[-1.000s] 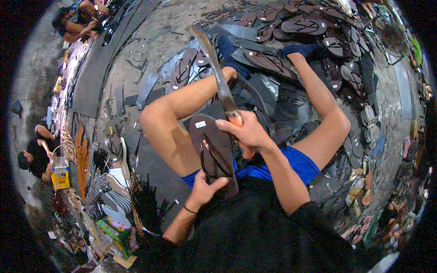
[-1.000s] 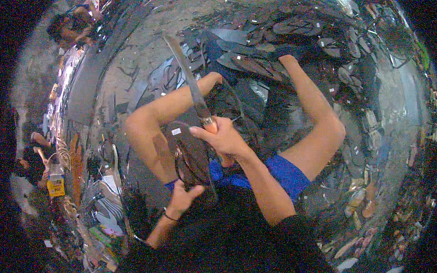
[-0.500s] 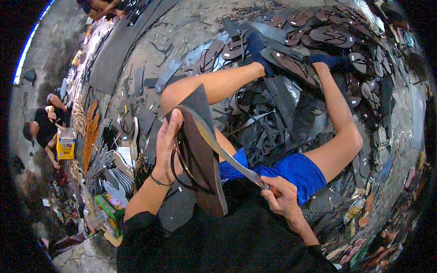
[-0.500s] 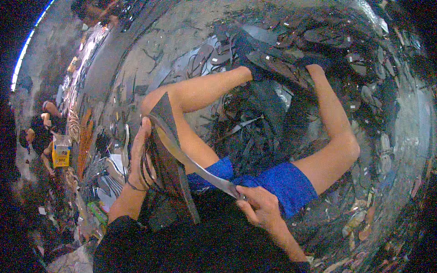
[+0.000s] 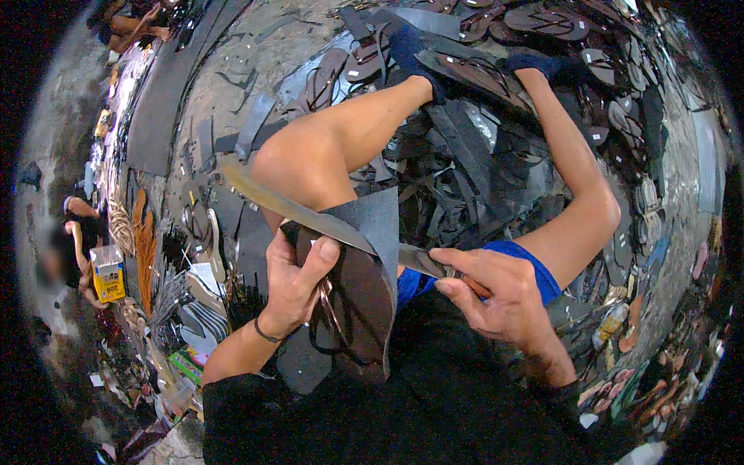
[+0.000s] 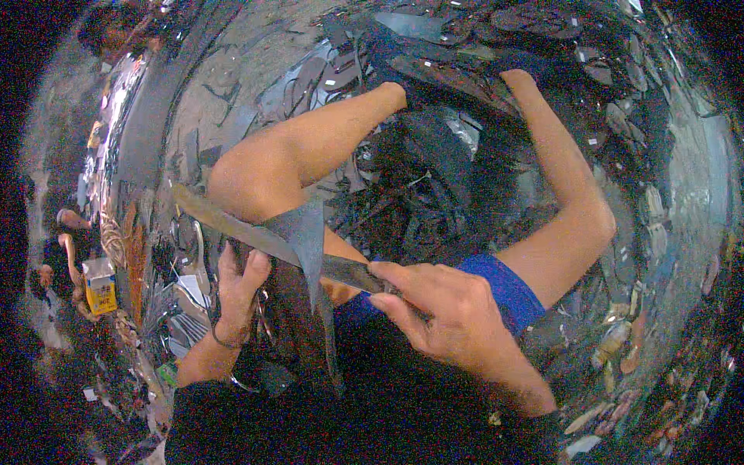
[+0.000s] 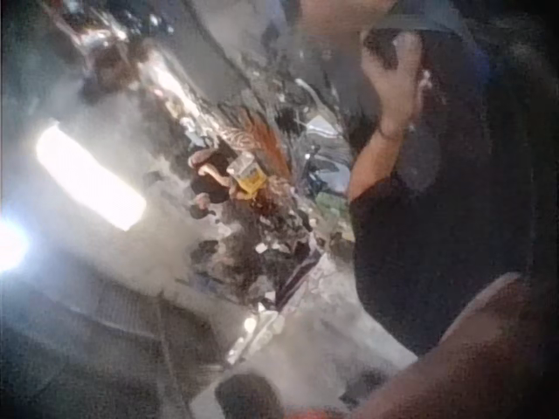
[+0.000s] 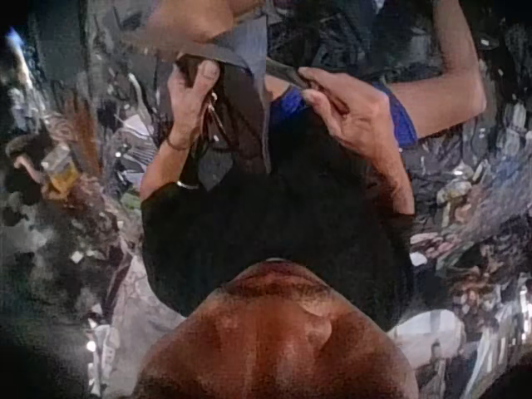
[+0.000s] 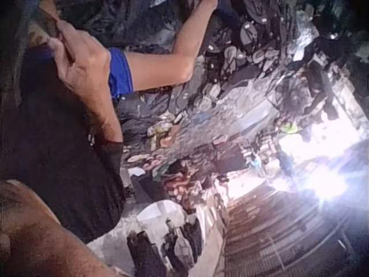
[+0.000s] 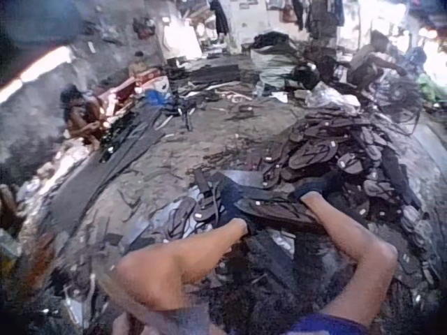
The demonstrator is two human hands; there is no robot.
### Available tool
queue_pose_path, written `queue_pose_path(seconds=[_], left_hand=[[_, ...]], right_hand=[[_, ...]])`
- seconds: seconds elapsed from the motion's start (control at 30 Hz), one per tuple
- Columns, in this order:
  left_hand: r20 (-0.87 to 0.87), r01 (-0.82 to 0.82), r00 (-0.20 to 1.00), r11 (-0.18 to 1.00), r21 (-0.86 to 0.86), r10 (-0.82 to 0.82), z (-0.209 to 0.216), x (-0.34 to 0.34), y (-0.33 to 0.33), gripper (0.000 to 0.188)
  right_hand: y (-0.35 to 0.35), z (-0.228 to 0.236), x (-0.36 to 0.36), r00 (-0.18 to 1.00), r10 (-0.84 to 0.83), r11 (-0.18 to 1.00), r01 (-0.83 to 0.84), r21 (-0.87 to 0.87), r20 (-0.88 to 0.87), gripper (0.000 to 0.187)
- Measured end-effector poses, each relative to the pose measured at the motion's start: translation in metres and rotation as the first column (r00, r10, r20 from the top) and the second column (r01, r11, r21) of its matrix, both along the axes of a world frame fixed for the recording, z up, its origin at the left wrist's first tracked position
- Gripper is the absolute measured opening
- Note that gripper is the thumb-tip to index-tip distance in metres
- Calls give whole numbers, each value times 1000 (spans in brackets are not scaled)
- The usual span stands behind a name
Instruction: The person sits on the floor and uses a knife to trim excess material from the edges of brown flip-flops. The person repeatedly picks up sandals, scrapes the edges with the blade, and places them back on the floor.
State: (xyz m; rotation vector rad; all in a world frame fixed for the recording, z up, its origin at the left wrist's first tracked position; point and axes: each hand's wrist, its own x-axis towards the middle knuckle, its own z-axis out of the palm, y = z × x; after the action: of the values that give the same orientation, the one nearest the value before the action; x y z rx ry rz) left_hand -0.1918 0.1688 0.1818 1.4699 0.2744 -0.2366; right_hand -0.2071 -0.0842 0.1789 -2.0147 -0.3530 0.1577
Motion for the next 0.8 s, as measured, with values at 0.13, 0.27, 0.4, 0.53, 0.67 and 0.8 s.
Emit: queue_pose_path(seconds=[0.13, 0.27, 0.4, 0.53, 0.67, 0.8], left_hand=[[42, 10, 999, 1000, -7, -10, -1, 1, 0, 22], [0, 6, 1000, 995, -100, -6, -3, -1, 0, 24], [39, 60, 998, 996, -59, -58, -1, -4, -15, 28], [11, 148, 989, 980, -136, -148, 0, -1, -21, 33], [23, 104, 995, 960, -262, -101, 4, -1, -22, 30], [-39, 149, 986, 961, -231, -162, 6, -2, -27, 35]], right_hand=[[-7, 13, 16, 999, 32, 999, -31, -32, 44, 26], [-5, 26, 23, 999, 34, 999, -34, -36, 4, 21], [5, 34, 43, 989, 146, 985, -145, -97, 8, 20], [-1, 37, 58, 975, 221, 974, -221, -45, -9, 18], [-15, 39, 46, 987, 146, 989, -148, -31, -64, 19], [-18, 34, 39, 994, 111, 994, -111, -18, -10, 20]])
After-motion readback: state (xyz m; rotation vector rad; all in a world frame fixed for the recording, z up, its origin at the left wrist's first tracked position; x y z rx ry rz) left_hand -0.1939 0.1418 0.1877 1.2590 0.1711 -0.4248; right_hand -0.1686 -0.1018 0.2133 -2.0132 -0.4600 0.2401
